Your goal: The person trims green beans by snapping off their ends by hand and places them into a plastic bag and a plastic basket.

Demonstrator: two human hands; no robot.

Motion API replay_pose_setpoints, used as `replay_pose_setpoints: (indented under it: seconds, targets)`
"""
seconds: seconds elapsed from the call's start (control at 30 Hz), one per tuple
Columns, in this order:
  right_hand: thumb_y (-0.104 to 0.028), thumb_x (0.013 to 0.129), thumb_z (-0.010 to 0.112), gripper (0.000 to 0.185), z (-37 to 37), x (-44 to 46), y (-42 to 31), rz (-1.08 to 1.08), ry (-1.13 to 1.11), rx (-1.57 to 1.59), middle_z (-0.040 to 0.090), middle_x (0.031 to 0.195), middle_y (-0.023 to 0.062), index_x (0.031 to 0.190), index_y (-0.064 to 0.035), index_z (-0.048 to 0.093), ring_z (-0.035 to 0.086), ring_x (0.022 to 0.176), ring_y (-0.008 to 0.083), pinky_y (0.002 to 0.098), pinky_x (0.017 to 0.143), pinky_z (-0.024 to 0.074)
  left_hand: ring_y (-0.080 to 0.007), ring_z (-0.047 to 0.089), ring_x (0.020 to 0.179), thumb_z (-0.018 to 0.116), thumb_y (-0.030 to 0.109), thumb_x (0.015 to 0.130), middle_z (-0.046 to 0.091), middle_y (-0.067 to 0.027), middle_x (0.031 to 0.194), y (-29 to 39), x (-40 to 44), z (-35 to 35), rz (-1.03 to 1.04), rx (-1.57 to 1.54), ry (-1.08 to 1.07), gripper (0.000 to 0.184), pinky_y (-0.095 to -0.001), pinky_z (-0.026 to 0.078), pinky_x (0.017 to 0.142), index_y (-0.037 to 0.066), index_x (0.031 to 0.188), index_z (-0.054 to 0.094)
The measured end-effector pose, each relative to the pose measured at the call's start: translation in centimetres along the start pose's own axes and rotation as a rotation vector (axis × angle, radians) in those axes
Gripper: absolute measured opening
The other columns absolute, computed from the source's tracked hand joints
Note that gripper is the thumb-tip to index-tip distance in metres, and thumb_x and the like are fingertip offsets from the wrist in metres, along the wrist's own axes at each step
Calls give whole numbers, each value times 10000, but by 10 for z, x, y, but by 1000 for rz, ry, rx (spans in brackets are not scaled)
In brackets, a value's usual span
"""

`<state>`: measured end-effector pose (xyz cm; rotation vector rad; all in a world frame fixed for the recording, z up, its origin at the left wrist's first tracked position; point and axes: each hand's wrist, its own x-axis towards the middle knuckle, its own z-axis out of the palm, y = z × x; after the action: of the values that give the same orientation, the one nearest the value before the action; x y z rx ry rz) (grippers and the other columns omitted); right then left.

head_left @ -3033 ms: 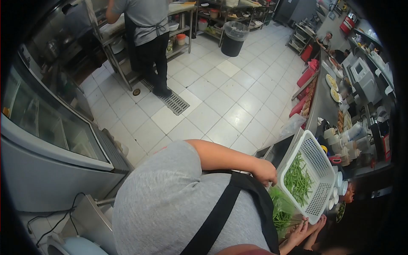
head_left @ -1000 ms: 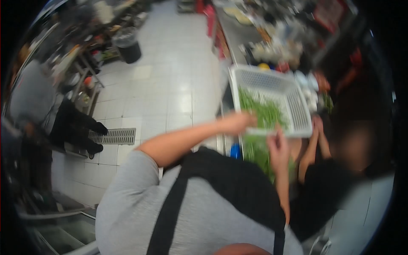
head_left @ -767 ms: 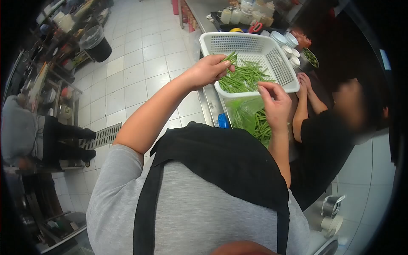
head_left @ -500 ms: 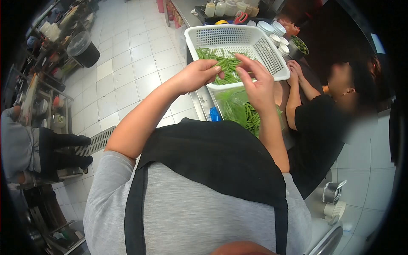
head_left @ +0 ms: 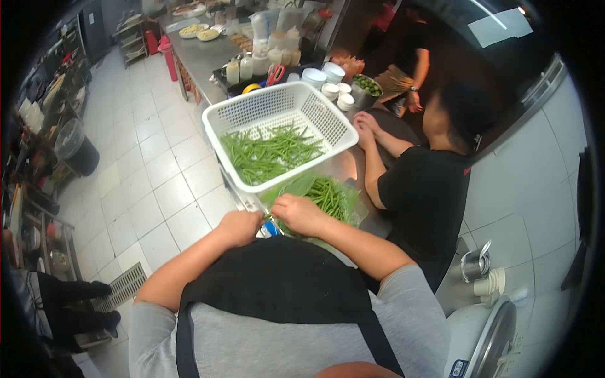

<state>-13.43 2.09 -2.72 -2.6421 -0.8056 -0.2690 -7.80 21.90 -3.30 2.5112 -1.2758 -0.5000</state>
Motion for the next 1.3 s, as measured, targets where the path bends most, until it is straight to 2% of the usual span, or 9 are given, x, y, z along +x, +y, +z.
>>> replay_pose_setpoints:
  seconds: [0.27,0.3,0.4,0.53,0.67,0.73,1.0,1.17,1.3]
  targets:
    - [-69,844,582,90,29,28,-7,454,671,676,615,767,85,848,6,632,575,648,162,289,591,447,-424,590,822,443,256,935,616,-237,778,8,15,7,-30,-528,115,265,-481,450,724,7,912,530]
    - [-92,894,556,122,28,31,-9,455,670,723,601,769,17,864,8,619,539,685,63,239,588,434,-412,596,822,431,237,943,615,-234,793,11,19,15,-13,-518,108,246,-467,452,723,9,934,523]
    - [-110,909,541,127,12,30,-9,583,560,930,596,750,16,921,-1,605,527,642,65,213,595,432,-390,599,793,434,241,950,615,-219,815,8,20,15,60,-653,103,237,-442,457,705,16,954,509]
    - [-212,953,459,172,3,-11,24,677,605,1350,541,651,26,878,-80,540,554,538,121,261,465,457,-140,441,608,444,211,957,490,-21,678,-6,19,-1,-19,-842,133,198,-321,411,567,35,1028,498]
    - [-240,934,522,198,10,-65,66,909,510,859,564,680,42,913,-55,590,547,594,117,246,527,455,-100,458,569,409,217,978,512,-7,667,-29,19,-18,106,-1259,153,216,-248,380,540,36,987,526]
    - [-133,802,629,310,10,-81,70,657,353,-269,590,808,123,1097,-43,606,575,736,253,336,714,479,-91,443,558,375,200,990,511,-7,674,-20,10,-33,64,-1309,107,213,-221,363,524,56,1026,527]
    - [-66,833,603,259,-26,0,-7,396,340,382,623,884,113,1090,-54,633,606,803,257,328,714,481,-59,470,518,437,206,971,554,6,642,-14,11,-26,21,-1043,3,233,-217,390,501,38,921,589]
    - [-145,796,645,131,-16,15,-4,137,98,54,632,858,103,892,-55,645,587,816,286,368,707,478,-318,616,660,530,241,901,616,-140,697,-9,4,-28,-16,-462,122,198,-420,478,626,54,905,595]
    - [-154,765,657,116,-10,11,-4,26,-124,-90,630,837,87,813,-53,627,570,802,290,383,680,467,-385,617,755,514,307,905,631,-179,753,-3,-2,-22,2,-20,13,254,-489,471,656,60,934,568]
